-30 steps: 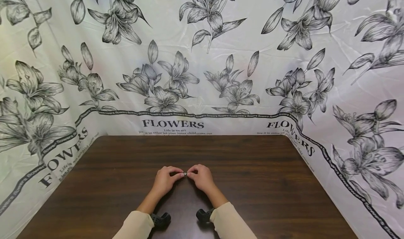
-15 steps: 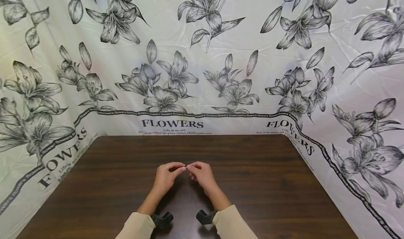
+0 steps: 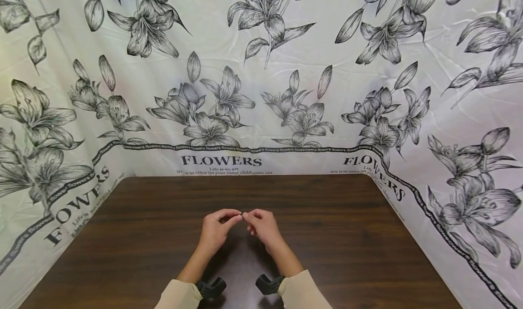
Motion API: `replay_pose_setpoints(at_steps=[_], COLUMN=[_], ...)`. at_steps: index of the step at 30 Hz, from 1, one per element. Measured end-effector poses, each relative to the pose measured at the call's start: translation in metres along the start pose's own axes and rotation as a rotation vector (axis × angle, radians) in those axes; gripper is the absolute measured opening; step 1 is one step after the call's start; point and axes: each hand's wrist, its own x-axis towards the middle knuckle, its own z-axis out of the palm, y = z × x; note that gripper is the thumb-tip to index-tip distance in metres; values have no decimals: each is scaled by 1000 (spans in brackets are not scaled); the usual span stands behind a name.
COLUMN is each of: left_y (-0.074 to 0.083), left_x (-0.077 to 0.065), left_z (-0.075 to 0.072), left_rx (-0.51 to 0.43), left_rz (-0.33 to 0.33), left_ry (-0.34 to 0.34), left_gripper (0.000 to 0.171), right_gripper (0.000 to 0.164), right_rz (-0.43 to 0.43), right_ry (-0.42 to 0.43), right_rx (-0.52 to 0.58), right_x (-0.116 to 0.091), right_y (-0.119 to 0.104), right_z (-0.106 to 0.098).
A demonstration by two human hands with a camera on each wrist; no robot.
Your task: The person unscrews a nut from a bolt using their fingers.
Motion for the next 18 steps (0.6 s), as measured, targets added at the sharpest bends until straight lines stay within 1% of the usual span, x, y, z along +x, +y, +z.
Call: replay_pose_setpoints(at_steps=[2, 5, 11, 14, 18], left_y=[1, 4, 9, 12, 18], left_x=[0, 1, 0, -1, -2], left_z=[0, 0, -2, -4, -3], left_rx=[4, 16, 38, 35, 32], left_rz=[8, -1, -65, -84, -92], left_ry=[-4, -12, -54, -66, -79], left_gripper=[9, 9, 10, 11, 10], right_gripper=[27, 26, 24, 19, 16], right_rz=[-12, -27, -70, -80, -105], right_ry=[2, -6, -45, -60, -77], right_rx=[19, 29, -19, -44, -75], right_x=[-1, -1, 2, 1, -1], right_y=[-1, -2, -2, -5, -7], right_z=[0, -2, -6, -7, -13])
